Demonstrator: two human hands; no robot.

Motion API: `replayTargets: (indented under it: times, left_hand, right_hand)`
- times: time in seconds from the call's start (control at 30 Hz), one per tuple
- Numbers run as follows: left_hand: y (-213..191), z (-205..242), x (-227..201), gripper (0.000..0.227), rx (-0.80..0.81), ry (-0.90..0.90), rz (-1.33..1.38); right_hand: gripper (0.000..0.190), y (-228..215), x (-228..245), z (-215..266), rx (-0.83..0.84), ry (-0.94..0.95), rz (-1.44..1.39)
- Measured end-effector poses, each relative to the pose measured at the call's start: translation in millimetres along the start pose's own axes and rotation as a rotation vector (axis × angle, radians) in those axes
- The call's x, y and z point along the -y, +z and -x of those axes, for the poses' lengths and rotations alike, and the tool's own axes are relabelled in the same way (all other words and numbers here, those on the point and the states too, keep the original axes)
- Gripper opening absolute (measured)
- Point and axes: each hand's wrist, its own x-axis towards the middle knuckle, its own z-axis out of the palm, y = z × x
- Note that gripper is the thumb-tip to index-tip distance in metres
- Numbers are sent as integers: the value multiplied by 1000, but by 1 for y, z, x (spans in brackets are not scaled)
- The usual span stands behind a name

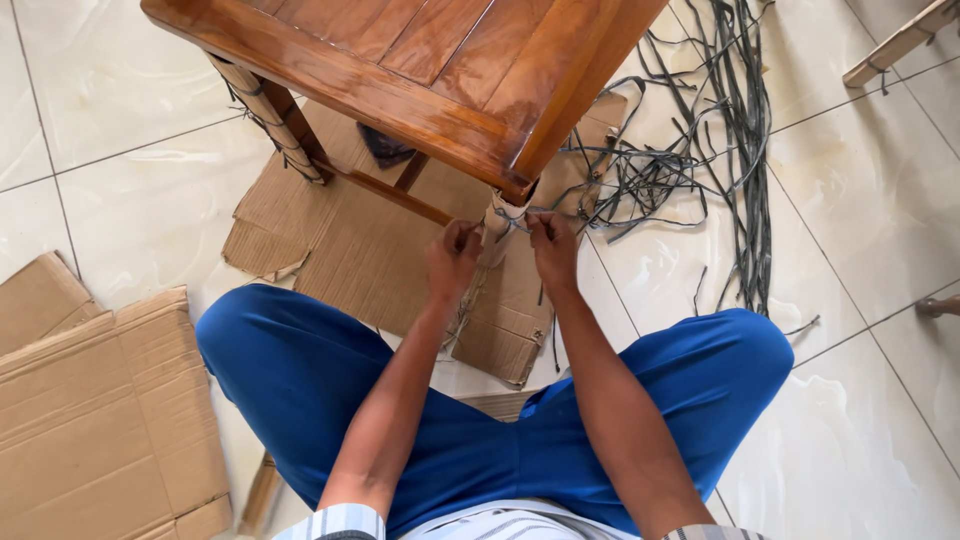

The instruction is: Wrapping the legs of a wooden table with protective plastic or cord.

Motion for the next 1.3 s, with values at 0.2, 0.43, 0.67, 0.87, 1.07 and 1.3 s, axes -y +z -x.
replayTargets:
  times: [0.2,0.43,0.67,0.87,1.07,1.3]
  left_hand:
    - [18,10,4,9,46,54,72]
    - [22,7,18,7,70,64,295]
    - [32,7,32,5,61,11,329]
    - [29,15,19,2,-27,41,191]
    - [35,27,9,5,-67,-25,163]
    - [35,43,4,10,-94,-107,144]
  right_hand:
    - [12,6,14,29,-8,-71,97]
    - [7,12,23,47,-14,-85,247]
    - [7,21,21,62,-13,-106,250]
    - [6,22,27,62,9,-153,266]
    - [7,19,16,65,20,-196,252]
    - [7,19,21,70,32,-206,275]
